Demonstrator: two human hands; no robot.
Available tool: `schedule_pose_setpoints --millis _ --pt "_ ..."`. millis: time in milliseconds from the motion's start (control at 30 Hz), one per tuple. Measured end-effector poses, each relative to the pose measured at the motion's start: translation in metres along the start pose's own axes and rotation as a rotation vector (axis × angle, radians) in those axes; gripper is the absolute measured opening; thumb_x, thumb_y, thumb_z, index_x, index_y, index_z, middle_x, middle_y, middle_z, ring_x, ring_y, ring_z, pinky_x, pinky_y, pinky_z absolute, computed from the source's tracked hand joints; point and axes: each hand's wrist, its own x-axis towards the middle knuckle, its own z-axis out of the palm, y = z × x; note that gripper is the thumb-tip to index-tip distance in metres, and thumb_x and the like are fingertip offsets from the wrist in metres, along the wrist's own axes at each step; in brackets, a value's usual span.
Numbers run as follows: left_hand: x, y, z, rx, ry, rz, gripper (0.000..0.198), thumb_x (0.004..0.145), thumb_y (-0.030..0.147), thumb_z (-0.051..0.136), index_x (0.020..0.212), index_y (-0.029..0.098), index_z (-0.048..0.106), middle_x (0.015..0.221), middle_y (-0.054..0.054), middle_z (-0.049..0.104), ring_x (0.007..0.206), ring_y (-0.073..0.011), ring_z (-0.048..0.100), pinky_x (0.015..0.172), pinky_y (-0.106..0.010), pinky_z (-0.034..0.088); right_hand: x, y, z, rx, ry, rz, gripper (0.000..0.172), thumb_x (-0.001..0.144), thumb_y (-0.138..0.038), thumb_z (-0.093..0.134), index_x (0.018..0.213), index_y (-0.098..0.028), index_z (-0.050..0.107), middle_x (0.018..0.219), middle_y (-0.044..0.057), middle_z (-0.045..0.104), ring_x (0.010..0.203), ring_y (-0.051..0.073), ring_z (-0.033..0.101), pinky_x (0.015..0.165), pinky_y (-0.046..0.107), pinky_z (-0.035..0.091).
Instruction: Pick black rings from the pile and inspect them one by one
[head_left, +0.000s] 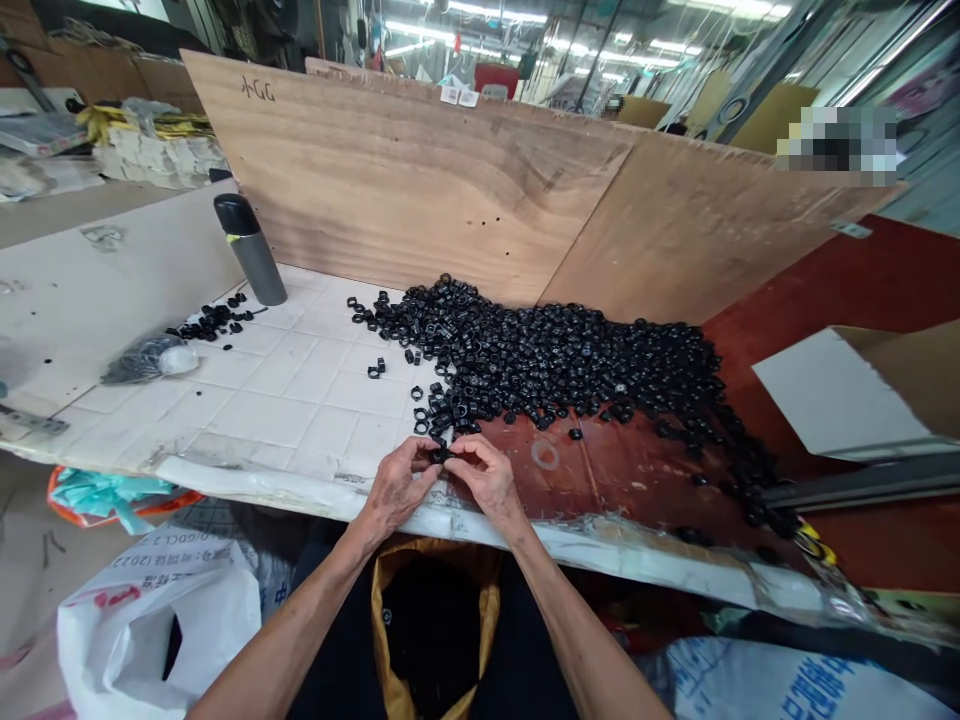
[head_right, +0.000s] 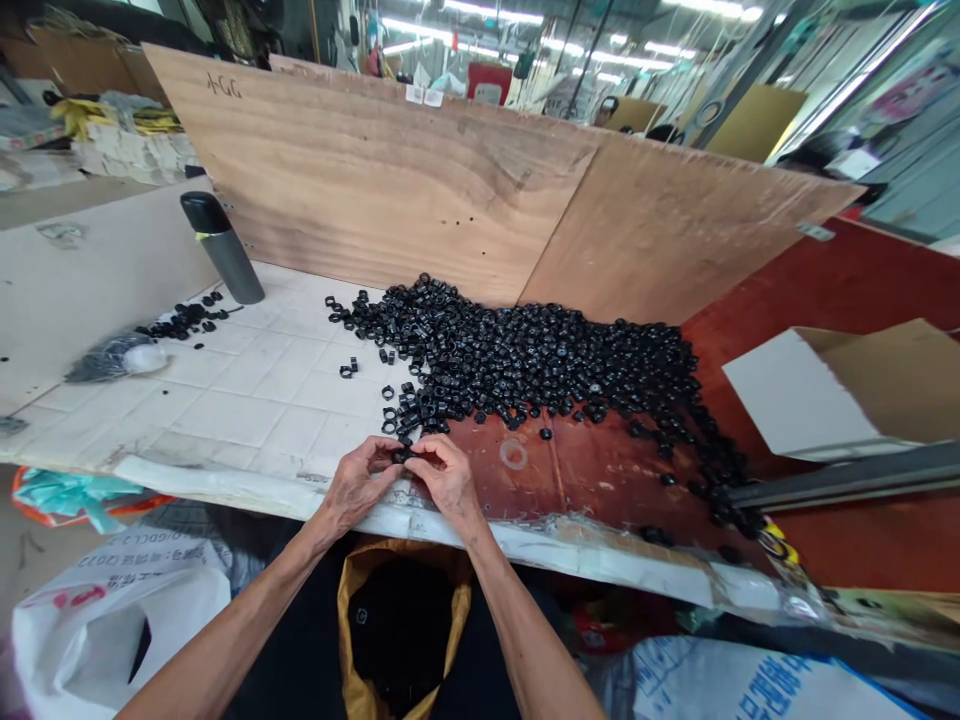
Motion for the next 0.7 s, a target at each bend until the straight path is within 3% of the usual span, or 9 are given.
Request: schedule_pose_setpoints --millis 200,367,433,533,700 --pt "-0.0001 -0.0033 0.0005 0.07 0.008 0.099 0.026 0.087 0.017 0.065 0.112 0.02 0.063 0.11 -0.005 0.07 0.096 -0.0174 0.072 0.089 -0.034 0.063 -0.0025 -0.0042 -0.0024 0.014 -0.064 -0.055 0.013 0.084 -0.027 0.071 0.094 -0.021 0.074 0.101 0.006 0.067 0.091 0.02 0.067 0.078 0.029 0.056" --pt "-0.0007 0.0004 -0.0017 0.112 0.019 0.212 0.022 0.088 0.014 0.064 0.11 0.02 0.064 0.111 -0.005 0.069 0.098 -0.0169 0.07 0.086 -0.031 0.063 -0.0032 -0.0032 -0.003 0.008 -0.154 -0.044 0.024 0.084 -0.025 0.069 0.108 -0.022 0.072 0.103 0.006 0.063 0.089 0.018 0.065 0.074 0.027 0.055" --pt "-0.0007 0.0009 -0.0022 0.098 0.038 0.244 0.02 0.088 0.015 0.065 0.108 0.02 0.064 0.11 -0.006 0.069 0.098 -0.0169 0.07 0.084 -0.031 0.063 -0.0025 -0.0027 -0.0029 0.003 -0.162 -0.052 0.022 0.083 -0.025 0.068 0.105 -0.022 0.073 0.104 0.006 0.063 0.089 0.018 0.064 0.072 0.027 0.054" --pt "-0.0004 -0.0016 -0.002 0.069 0.071 0.217 0.018 0.089 0.019 0.067 0.107 0.019 0.066 0.109 -0.006 0.07 0.095 -0.0171 0.071 0.082 -0.031 0.063 -0.0024 -0.0024 -0.0026 0.043 -0.088 0.009 0.016 0.08 -0.026 0.07 0.095 -0.021 0.069 0.098 0.005 0.066 0.079 0.017 0.065 0.068 0.026 0.054" --pt "0.0 -0.0042 -0.0016 0.022 0.06 0.124 0.018 0.089 0.026 0.07 0.106 0.019 0.069 0.109 -0.007 0.071 0.088 -0.0166 0.072 0.08 -0.031 0.064 -0.0036 -0.0051 -0.0046 0.033 -0.025 0.107 0.021 0.079 -0.031 0.075 0.095 -0.02 0.068 0.093 0.004 0.072 0.073 0.017 0.066 0.07 0.028 0.055"
